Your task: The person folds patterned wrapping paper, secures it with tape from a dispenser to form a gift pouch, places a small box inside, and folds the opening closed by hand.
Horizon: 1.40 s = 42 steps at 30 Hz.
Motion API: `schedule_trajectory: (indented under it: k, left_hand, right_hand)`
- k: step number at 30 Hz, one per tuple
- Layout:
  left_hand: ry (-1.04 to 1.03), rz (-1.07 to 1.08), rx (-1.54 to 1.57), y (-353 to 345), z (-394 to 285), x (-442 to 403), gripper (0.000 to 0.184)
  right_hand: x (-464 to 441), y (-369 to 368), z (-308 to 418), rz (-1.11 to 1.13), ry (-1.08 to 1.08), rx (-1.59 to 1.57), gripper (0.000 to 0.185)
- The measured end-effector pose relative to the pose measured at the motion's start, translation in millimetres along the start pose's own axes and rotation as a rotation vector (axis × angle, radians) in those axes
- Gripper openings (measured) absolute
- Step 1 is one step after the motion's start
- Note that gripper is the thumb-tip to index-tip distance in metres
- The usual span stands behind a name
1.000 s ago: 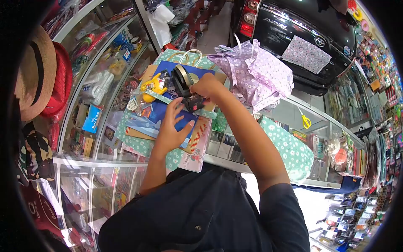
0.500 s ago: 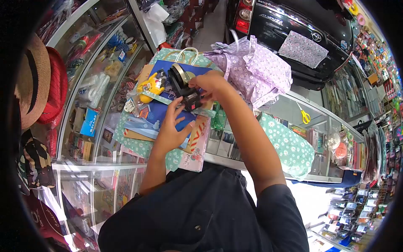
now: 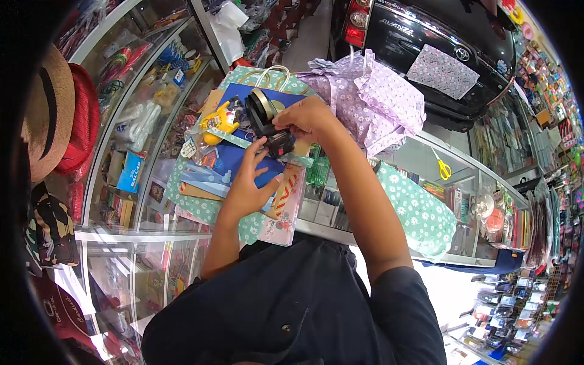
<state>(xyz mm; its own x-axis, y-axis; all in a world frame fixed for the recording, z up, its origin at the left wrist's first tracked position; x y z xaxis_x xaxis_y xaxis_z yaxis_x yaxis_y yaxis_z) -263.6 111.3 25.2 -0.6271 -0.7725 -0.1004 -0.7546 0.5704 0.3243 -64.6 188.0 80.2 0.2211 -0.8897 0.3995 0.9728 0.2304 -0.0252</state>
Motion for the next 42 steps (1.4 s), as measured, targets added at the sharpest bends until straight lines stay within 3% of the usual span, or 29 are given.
schedule_trajectory:
  k: [14, 25, 32, 37, 42]
  left_hand:
    - [0.009, 0.013, 0.011, 0, 1, 0, 0.086]
    - [-0.007, 0.020, -0.003, 1, 2, 0, 0.089]
    - [0.006, 0.038, 0.034, 2, 0, 1, 0.087]
    - [0.008, 0.036, 0.029, 3, 1, 0, 0.087]
    - [0.010, 0.041, 0.029, 3, 2, 0, 0.087]
  right_hand:
    - [3, -3, -19, -0.053, 0.052, -0.042, 0.018]
    - [17, -15, -34, -0.114, 0.117, -0.197, 0.070]
    - [16, -28, -54, -0.178, 0.325, -0.318, 0.070]
    - [16, -29, -67, -0.103, 0.443, -0.371, 0.067]
    - [22, -33, -75, -0.123, 0.446, -0.424, 0.064]
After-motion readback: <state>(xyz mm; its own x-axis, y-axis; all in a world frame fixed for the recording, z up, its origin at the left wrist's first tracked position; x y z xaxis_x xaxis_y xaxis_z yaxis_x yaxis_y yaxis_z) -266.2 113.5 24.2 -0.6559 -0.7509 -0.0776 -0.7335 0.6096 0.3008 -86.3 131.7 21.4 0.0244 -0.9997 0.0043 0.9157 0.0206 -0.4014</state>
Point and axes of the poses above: each hand's wrist, its own x-axis away from the middle knuckle, its own y-axis out of the back of the hand, z = x × y, the point moved 3 cm from there along -x, towards the middle knuckle, and after that the axes turned 13 degrees about z, right-handed, at the moved point
